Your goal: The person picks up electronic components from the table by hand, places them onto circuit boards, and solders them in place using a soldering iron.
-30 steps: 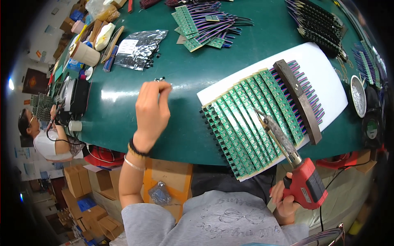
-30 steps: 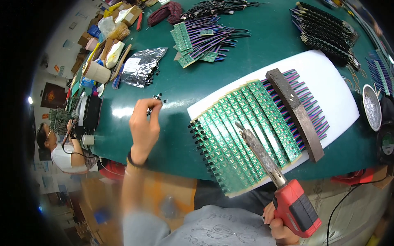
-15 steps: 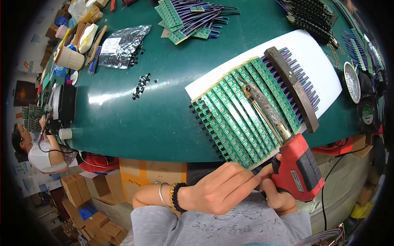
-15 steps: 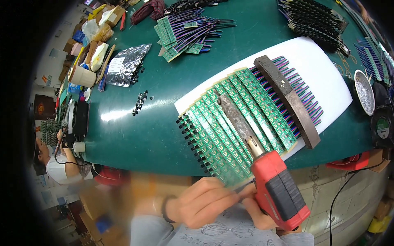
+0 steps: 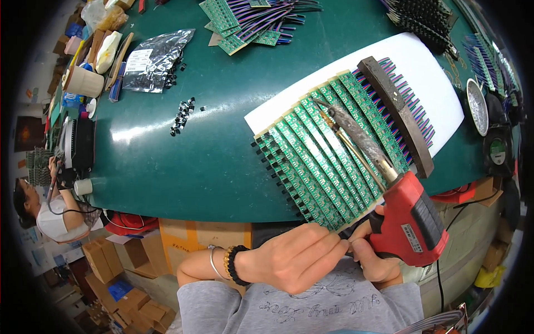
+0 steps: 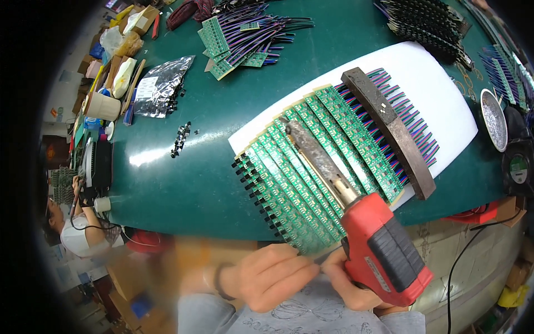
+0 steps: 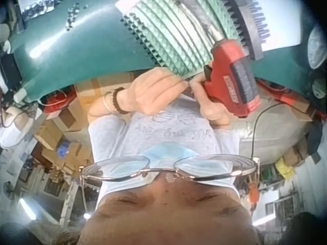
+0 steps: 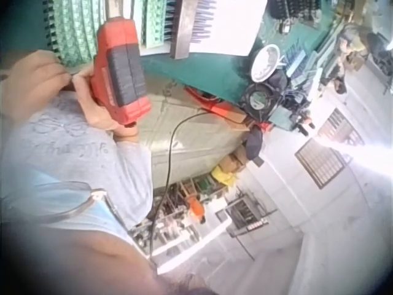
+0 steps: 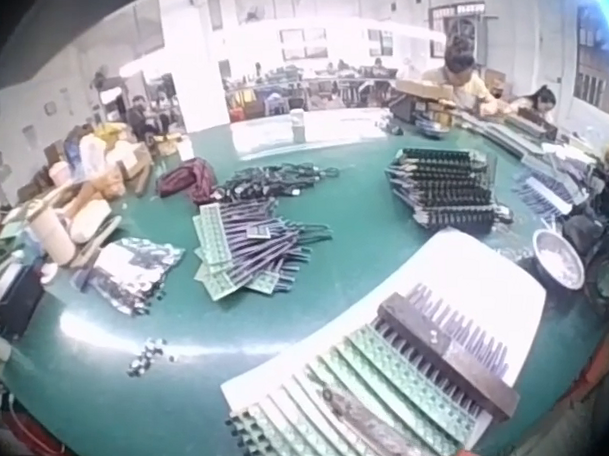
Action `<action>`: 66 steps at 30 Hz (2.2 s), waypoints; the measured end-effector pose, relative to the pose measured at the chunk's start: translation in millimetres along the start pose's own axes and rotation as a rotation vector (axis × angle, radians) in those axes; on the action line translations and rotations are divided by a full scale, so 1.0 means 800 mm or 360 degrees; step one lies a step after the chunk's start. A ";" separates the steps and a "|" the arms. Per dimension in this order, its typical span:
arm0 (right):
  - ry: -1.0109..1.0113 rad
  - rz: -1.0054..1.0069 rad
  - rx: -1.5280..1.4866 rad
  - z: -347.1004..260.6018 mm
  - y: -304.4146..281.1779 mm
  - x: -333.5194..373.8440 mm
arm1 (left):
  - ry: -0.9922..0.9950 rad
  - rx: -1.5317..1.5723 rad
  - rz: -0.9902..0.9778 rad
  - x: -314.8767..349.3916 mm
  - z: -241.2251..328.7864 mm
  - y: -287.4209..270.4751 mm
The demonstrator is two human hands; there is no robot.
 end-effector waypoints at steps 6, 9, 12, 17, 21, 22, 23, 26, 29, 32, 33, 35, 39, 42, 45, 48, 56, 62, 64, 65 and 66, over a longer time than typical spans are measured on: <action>0.0255 -0.0082 -0.0438 0.021 -0.001 0.038 | -0.0650 -0.0257 0.0164 0.001 -0.041 -0.024; -0.0039 -0.0143 -0.0580 0.029 -0.012 0.030 | -0.0863 -0.0280 0.0254 0.008 -0.066 -0.023; -0.0299 -0.0005 -0.0712 0.046 0.004 0.069 | -0.0868 -0.0293 0.0233 0.011 -0.073 -0.024; 0.0105 0.0330 -0.1113 0.056 0.010 0.106 | -0.0894 -0.0261 0.0203 0.008 -0.074 -0.022; 0.0128 0.0078 -0.1170 0.096 0.003 0.132 | -0.0903 -0.0250 0.0166 0.009 -0.075 -0.025; 0.0130 0.0015 -0.1186 0.105 0.001 0.137 | -0.0900 -0.0237 0.0165 0.009 -0.075 -0.025; 0.0133 -0.0048 -0.1202 0.107 0.001 0.134 | -0.0897 -0.0223 0.0164 0.009 -0.075 -0.024; 0.0197 0.0122 -0.1104 0.076 0.015 0.122 | -0.0897 -0.0226 0.0139 0.010 -0.076 -0.023; 0.0264 0.0336 -0.0961 0.055 0.016 0.111 | -0.0893 -0.0225 0.0136 0.011 -0.076 -0.024; 0.0281 0.0302 -0.0902 0.048 0.013 0.107 | -0.0886 -0.0230 0.0132 0.011 -0.076 -0.024; 0.0287 0.0291 -0.0882 0.047 0.012 0.106 | -0.0886 -0.0230 0.0132 0.011 -0.076 -0.024; 0.0296 0.0271 -0.0843 0.045 0.009 0.103 | -0.0890 -0.0238 0.0123 0.010 -0.076 -0.025; 0.0310 0.0238 -0.0764 0.040 0.004 0.100 | -0.0890 -0.0227 0.0114 0.007 -0.077 -0.024; 0.0314 0.0195 -0.0712 0.039 0.000 0.097 | -0.0891 -0.0235 0.0126 0.008 -0.076 -0.026; 0.0320 0.0165 -0.0657 0.039 -0.002 0.095 | -0.0899 -0.0249 0.0117 0.009 -0.074 -0.027; 0.0336 0.0156 -0.0597 0.038 -0.005 0.096 | -0.0899 -0.0220 0.0129 0.007 -0.076 -0.025; 0.0310 0.0440 -0.0506 0.042 0.008 0.109 | -0.0900 -0.0217 0.0121 0.008 -0.076 -0.025; 0.0168 0.0379 -0.0758 0.079 0.015 0.140 | -0.0924 -0.0210 0.0114 0.005 -0.076 -0.027; 0.0114 0.0337 -0.0849 0.089 0.018 0.144 | -0.0941 -0.0223 0.0123 0.008 -0.075 -0.031; 0.0088 0.0343 -0.0887 0.089 0.019 0.143 | -0.0931 -0.0209 0.0125 0.006 -0.076 -0.029; 0.0061 0.0349 -0.0925 0.087 0.019 0.141 | -0.0914 -0.0203 0.0120 0.004 -0.077 -0.028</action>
Point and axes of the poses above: each hand's wrist, its own x-axis away from the middle knuckle, its own y-axis out of the palm, z = x × y, the point moved 1 cm from there along -x, towards the middle knuckle, and after that the axes turned 5 degrees about y, right-handed, at the moved point
